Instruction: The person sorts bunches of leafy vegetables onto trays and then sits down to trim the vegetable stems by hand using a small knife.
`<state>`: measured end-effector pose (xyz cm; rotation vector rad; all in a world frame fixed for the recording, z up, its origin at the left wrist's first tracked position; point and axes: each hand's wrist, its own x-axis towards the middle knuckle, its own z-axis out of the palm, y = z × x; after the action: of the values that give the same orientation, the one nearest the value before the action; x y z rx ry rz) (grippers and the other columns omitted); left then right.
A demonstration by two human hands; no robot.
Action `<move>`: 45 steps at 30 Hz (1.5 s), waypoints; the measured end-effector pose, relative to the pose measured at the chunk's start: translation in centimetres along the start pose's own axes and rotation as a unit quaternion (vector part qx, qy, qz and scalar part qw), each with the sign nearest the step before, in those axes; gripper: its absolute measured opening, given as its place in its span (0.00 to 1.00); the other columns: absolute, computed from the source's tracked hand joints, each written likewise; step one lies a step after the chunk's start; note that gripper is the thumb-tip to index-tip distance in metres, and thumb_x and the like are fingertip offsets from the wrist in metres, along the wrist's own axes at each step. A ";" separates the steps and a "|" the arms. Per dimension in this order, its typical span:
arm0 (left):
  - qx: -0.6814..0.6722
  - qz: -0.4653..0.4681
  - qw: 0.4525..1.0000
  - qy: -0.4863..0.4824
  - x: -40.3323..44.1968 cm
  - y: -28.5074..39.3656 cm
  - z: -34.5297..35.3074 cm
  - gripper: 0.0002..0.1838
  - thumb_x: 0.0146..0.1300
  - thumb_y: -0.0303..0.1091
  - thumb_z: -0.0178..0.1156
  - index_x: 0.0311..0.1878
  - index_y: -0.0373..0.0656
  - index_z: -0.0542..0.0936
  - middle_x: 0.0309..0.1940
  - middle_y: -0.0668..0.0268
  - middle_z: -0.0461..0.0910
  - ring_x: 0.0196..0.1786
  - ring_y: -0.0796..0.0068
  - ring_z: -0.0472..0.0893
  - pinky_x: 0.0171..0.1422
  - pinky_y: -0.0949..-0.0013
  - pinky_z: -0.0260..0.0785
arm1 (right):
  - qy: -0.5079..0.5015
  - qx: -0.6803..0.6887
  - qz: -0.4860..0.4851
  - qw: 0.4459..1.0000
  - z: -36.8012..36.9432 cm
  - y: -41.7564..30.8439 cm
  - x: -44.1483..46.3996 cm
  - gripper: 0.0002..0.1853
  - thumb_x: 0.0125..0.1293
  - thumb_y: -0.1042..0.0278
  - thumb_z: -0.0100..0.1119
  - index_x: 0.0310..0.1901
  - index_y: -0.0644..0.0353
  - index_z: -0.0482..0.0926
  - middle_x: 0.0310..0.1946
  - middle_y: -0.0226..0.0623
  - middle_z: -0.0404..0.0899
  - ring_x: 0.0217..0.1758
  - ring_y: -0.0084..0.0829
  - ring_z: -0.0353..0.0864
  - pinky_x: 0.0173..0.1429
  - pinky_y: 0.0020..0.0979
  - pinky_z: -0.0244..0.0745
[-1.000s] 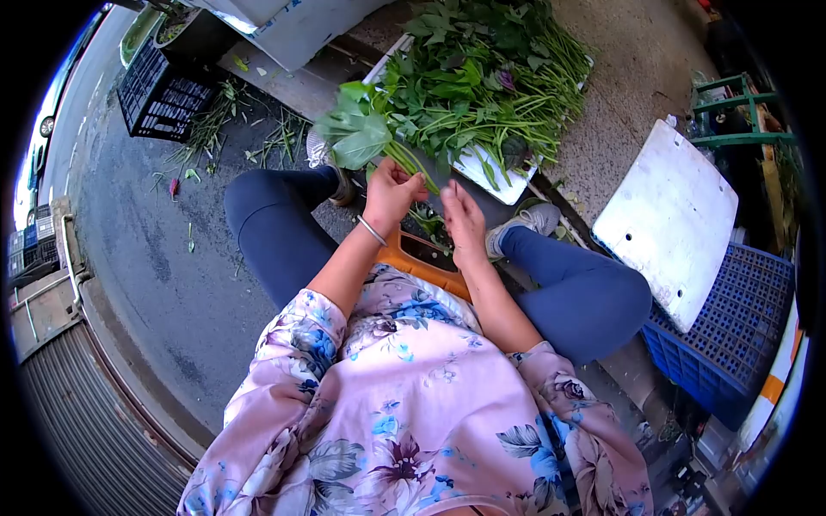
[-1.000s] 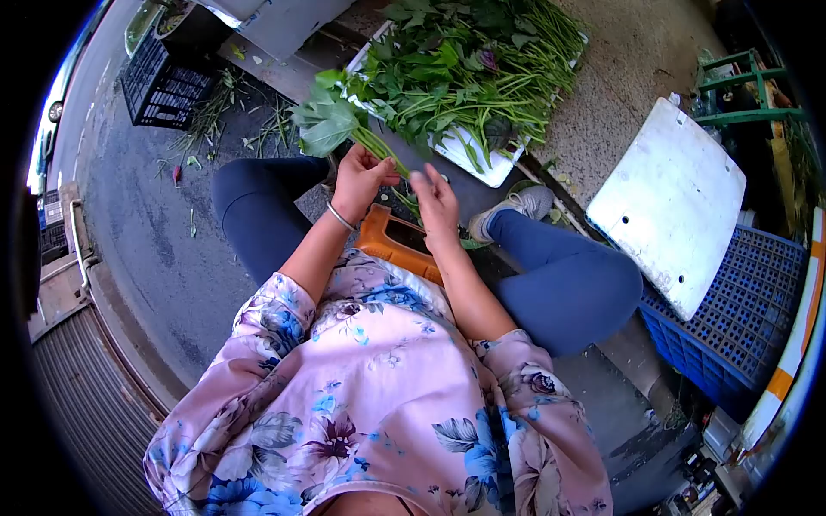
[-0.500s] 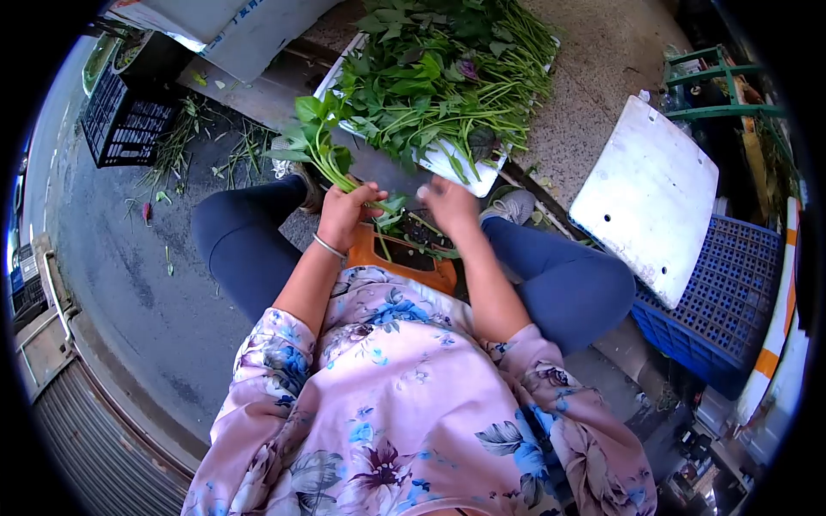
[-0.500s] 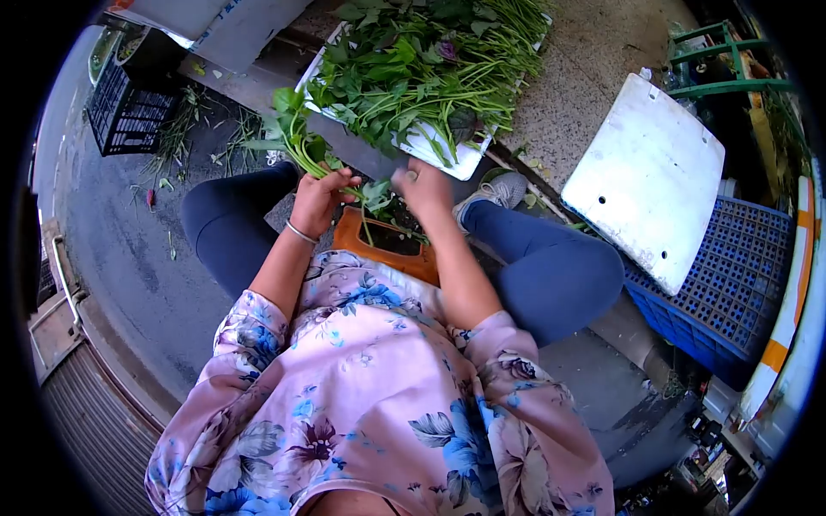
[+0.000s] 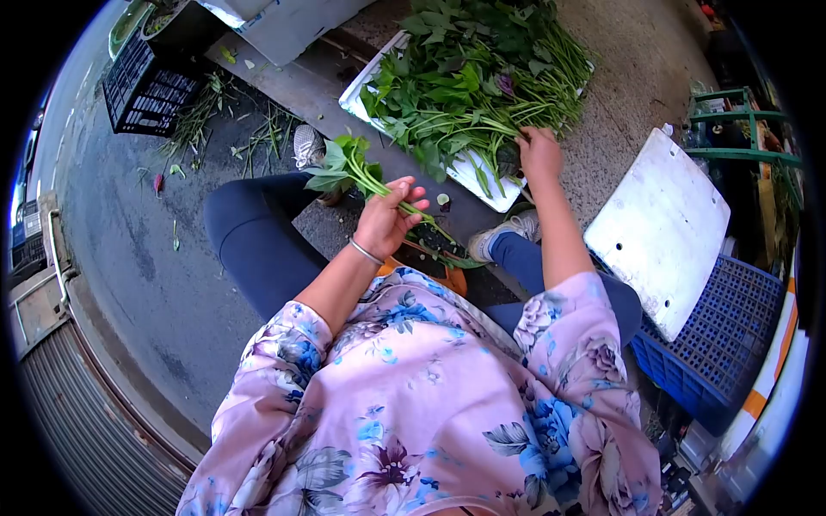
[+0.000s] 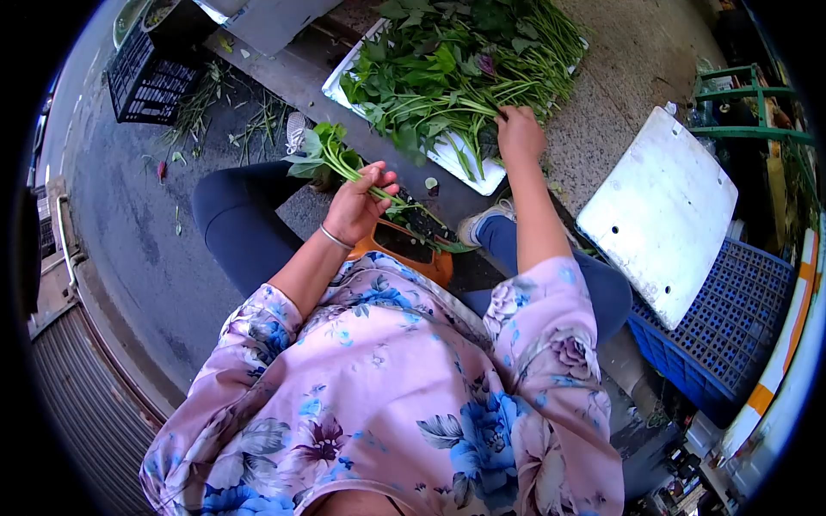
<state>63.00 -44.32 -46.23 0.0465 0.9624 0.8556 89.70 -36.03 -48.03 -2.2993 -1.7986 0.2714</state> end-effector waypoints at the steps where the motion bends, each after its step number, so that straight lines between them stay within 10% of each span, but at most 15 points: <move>1: 0.005 -0.012 1.000 -0.009 0.1 -0.1 0.5 0.10 0.63 0.34 0.47 0.45 0.43 0.69 0.34 0.65 0.76 0.33 0.73 0.78 0.32 0.76 0.71 | 0.056 0.044 -0.027 0.997 -0.9 -0.3 -0.9 0.11 0.50 0.64 0.60 0.36 0.53 0.79 0.34 0.35 0.75 0.34 0.35 0.77 0.37 0.35 0.71; 13: 0.036 0.004 0.999 -0.010 -0.3 -2.5 5.4 0.13 0.56 0.31 0.59 0.43 0.41 0.72 0.34 0.67 0.75 0.36 0.74 0.76 0.35 0.75 0.70 | 0.133 0.341 0.025 0.930 -2.1 -6.5 -13.3 0.08 0.45 0.78 0.63 0.29 0.64 0.76 0.27 0.32 0.73 0.27 0.24 0.74 0.31 0.24 0.69; 17: 0.024 0.056 0.998 0.025 0.3 -1.5 3.4 0.11 0.57 0.26 0.56 0.44 0.38 0.71 0.34 0.66 0.74 0.37 0.72 0.76 0.39 0.75 0.72 | 0.187 0.482 0.073 0.853 -2.3 -7.5 -14.5 0.06 0.53 0.73 0.61 0.32 0.65 0.76 0.25 0.28 0.73 0.26 0.17 0.71 0.27 0.19 0.66; 21: 0.027 0.083 0.995 0.040 0.2 -0.7 2.2 0.13 0.57 0.26 0.55 0.45 0.38 0.70 0.34 0.65 0.75 0.37 0.72 0.76 0.39 0.75 0.72 | -0.062 0.600 0.245 0.759 -1.6 -8.2 -16.2 0.14 0.60 0.59 0.55 0.40 0.62 0.75 0.21 0.28 0.72 0.20 0.13 0.66 0.21 0.15 0.58; 23: 0.023 0.078 0.996 0.038 0.1 -1.2 2.1 0.13 0.57 0.25 0.56 0.45 0.37 0.70 0.34 0.65 0.75 0.37 0.72 0.76 0.39 0.75 0.72 | -0.175 0.702 0.341 0.600 -1.8 -8.9 -16.2 0.19 0.62 0.54 0.50 0.43 0.62 0.73 0.20 0.26 0.70 0.19 0.15 0.64 0.21 0.16 0.58; 27: 0.058 0.067 0.996 0.017 -0.3 -1.7 2.2 0.12 0.56 0.26 0.56 0.45 0.37 0.72 0.34 0.65 0.75 0.37 0.73 0.76 0.38 0.75 0.73 | -0.175 0.747 0.372 0.523 0.7 -8.9 -15.7 0.19 0.60 0.52 0.53 0.44 0.59 0.73 0.20 0.27 0.70 0.18 0.16 0.65 0.20 0.17 0.56; 35: 0.114 0.121 0.983 0.080 0.0 -0.2 0.7 0.19 0.56 0.24 0.55 0.52 0.37 0.66 0.34 0.64 0.75 0.33 0.76 0.76 0.32 0.77 0.73 | -0.241 0.691 0.445 0.516 3.5 -6.2 -17.1 0.14 0.60 0.51 0.52 0.44 0.46 0.73 0.16 0.19 0.60 0.16 0.15 0.57 0.18 0.17 0.51; 37: 0.133 0.115 0.982 0.073 -0.6 0.9 0.6 0.20 0.57 0.24 0.55 0.53 0.37 0.64 0.34 0.64 0.75 0.33 0.76 0.76 0.32 0.78 0.73 | -0.269 0.602 0.416 0.626 3.3 -7.2 -16.9 0.15 0.59 0.51 0.53 0.44 0.49 0.73 0.16 0.19 0.60 0.15 0.14 0.57 0.16 0.17 0.50; 42: 0.174 0.056 0.982 0.050 -1.4 -0.1 -0.1 0.18 0.56 0.25 0.56 0.51 0.36 0.66 0.35 0.63 0.76 0.34 0.74 0.77 0.32 0.77 0.73 | -0.231 0.660 0.375 0.609 0.4 -7.9 -15.1 0.15 0.57 0.51 0.57 0.33 0.56 0.74 0.13 0.20 0.60 0.12 0.13 0.55 0.14 0.18 0.46; 45: 0.208 0.051 0.975 0.056 -1.5 -0.5 0.3 0.11 0.55 0.27 0.57 0.42 0.35 0.71 0.32 0.63 0.76 0.33 0.75 0.77 0.34 0.76 0.71 | -0.252 0.594 0.332 0.688 0.3 -8.0 -13.9 0.20 0.58 0.53 0.55 0.44 0.61 0.75 0.13 0.17 0.58 0.14 0.13 0.54 0.17 0.18 0.47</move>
<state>63.14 -45.57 -45.21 0.4144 1.2422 0.7428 78.85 -47.61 -45.86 -1.6923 -0.3434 1.7020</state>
